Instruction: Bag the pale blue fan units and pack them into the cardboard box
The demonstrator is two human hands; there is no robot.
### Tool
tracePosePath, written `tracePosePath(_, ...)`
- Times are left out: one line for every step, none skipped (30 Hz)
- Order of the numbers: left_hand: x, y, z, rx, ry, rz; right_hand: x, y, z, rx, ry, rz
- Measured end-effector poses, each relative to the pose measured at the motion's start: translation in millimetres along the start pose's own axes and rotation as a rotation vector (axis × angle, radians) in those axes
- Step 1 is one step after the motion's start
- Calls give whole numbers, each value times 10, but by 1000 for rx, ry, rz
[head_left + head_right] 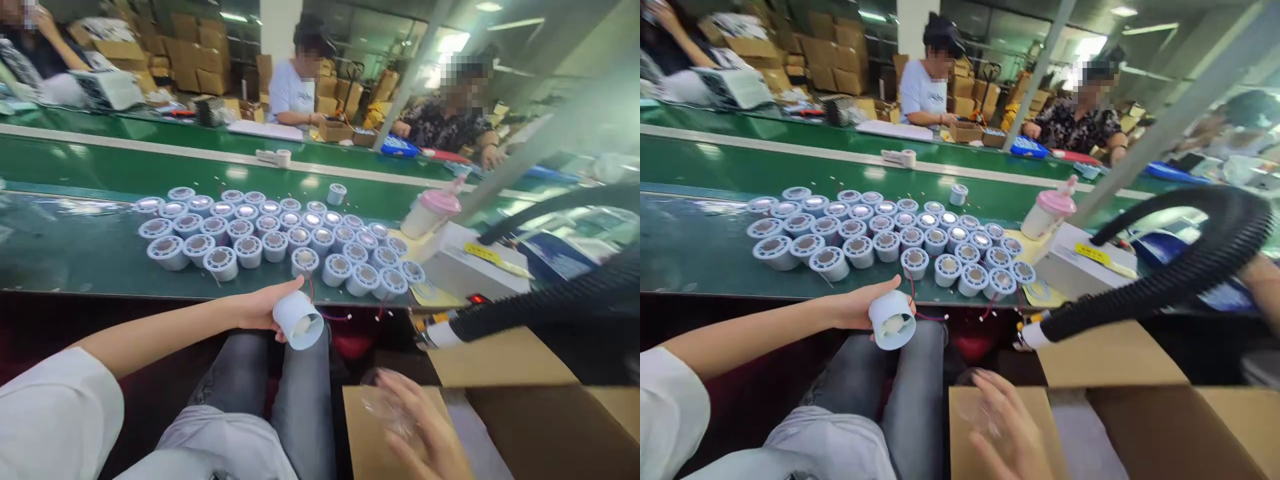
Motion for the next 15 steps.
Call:
tracePosePath(-48,-251,-159,91,-60,126,-10,-80,-120,-19,-32,7)
tracePosePath(-81,-447,-300,142,-118,221,-36,-166,-220,-23,-56,18)
tracePosePath(-104,-584,-421,169,-175,282,-76,-245,-297,-8,-70,26)
tracePosePath(-119,-673,-524,178,-232,320,-131,-293,-346,29,-69,14)
tracePosePath(-126,-725,-608,170,-289,343,-186,-326,-380,78,-71,0)
tracePosePath(-126,-750,-673,142,-343,358,-236,-338,-410,124,-85,-19)
tracePosePath(-123,-759,-718,94,-393,366,-274,-334,-441,161,-116,-37)
tracePosePath(-118,-756,-751,31,-442,370,-298,-324,-472,187,-156,-49)
tracePosePath(-114,-741,-776,-38,-488,365,-307,-306,-502,200,-199,-56)
tracePosePath(-116,-713,-796,-108,-529,348,-307,-278,-522,205,-233,-68)
tracePosePath(-122,-674,-810,-176,-560,320,-303,-239,-533,207,-254,-87)
tracePosePath(-133,-626,-816,-249,-578,281,-296,-194,-533,208,-262,-111)
tracePosePath(-153,-562,-809,-336,-577,222,-286,-152,-531,202,-264,-134)
tracePosePath(-180,-475,-793,-442,-557,138,-271,-118,-532,182,-271,-155)
tracePosePath(-204,-366,-773,-561,-522,34,-252,-93,-543,141,-288,-174)
Point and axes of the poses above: each hand's wrist, its own x-axis away from the middle knuckle, its own z-axis out of the back of the hand, y = z × x, the point moved 10 cm from there along -x, towards the middle knuckle, and after that the axes turned 13 degrees about -z, right-handed, at the moved point
